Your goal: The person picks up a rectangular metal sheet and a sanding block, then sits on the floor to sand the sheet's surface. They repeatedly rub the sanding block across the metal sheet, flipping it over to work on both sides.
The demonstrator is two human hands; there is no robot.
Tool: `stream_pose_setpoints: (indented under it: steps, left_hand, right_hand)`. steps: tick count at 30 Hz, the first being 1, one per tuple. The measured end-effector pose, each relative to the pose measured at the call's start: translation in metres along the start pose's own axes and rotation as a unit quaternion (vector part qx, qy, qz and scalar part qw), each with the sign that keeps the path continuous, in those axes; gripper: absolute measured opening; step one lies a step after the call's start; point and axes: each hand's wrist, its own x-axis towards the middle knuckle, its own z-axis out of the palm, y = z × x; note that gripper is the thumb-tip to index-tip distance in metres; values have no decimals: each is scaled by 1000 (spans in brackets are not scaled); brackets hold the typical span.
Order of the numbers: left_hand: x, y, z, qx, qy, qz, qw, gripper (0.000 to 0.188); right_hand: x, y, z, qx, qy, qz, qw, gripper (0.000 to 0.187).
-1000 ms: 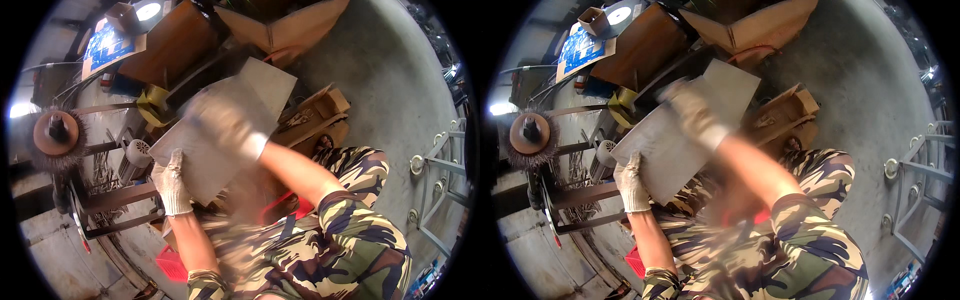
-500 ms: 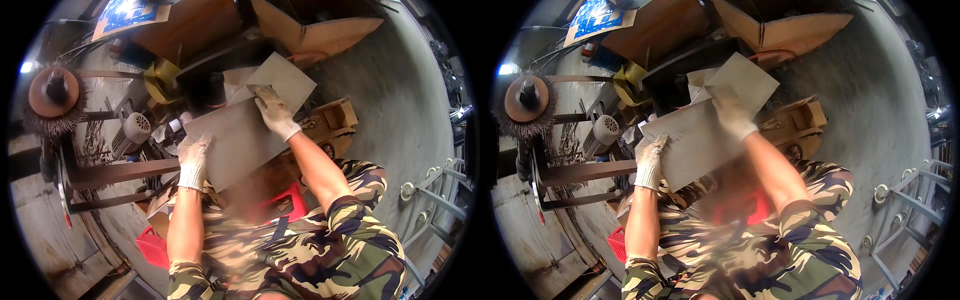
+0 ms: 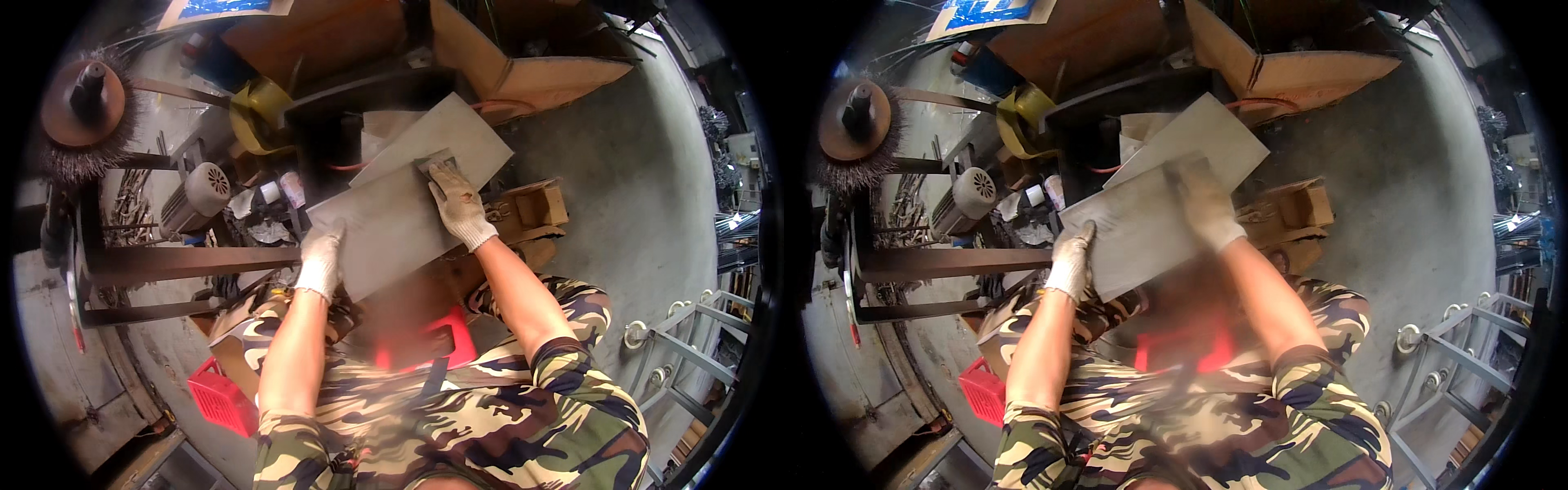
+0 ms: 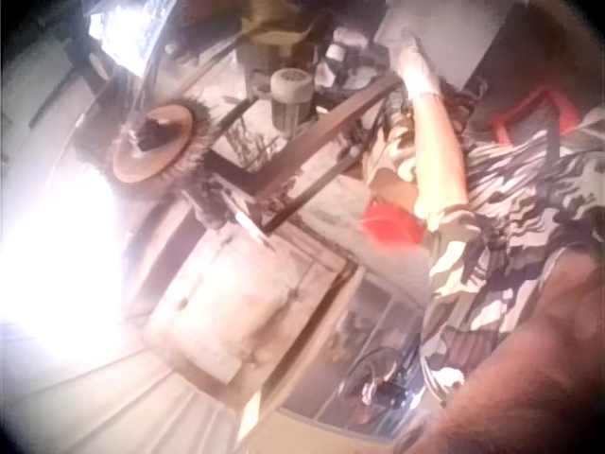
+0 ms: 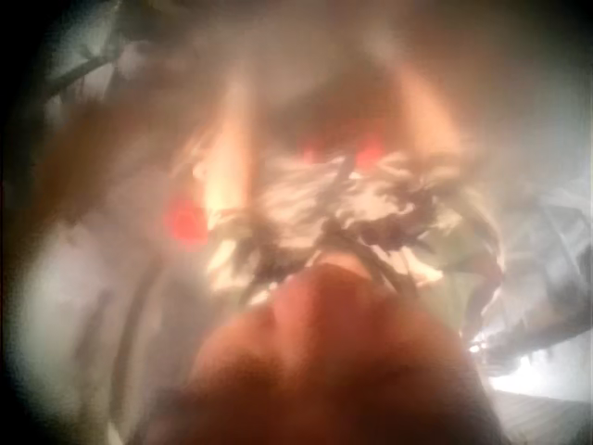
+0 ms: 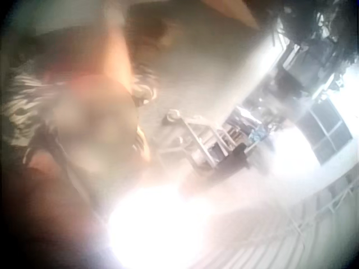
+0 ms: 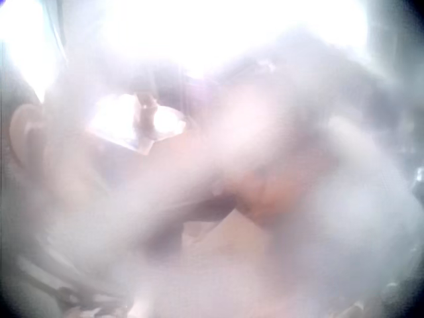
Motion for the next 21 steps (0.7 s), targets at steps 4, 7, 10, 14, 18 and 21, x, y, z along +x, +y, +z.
stream_pose_setpoints:
  steps: [4,7,10,14,18,21]
  left_hand:
    - [70,-99,-5,24,33,5,999,53]
    - [100,-121,2,181,9,71,981,50]
    - [72,-99,19,251,-1,5,968,46]
    - [31,-91,15,311,75,-84,944,42]
    - [19,-111,24,199,77,-36,976,49]
    - [16,-104,34,223,39,-8,974,60]
  right_hand:
    - [9,-18,-10,-110,-7,-14,994,42]
    - [0,-9,36,-111,69,-77,988,44]
    - [-23,-46,85,105,-11,-139,985,46]
    - [-27,-85,73,4,-94,-272,958,47]
    - [0,0,42,-111,-11,-187,976,48]
    - [-12,9,66,-83,30,-145,986,47]
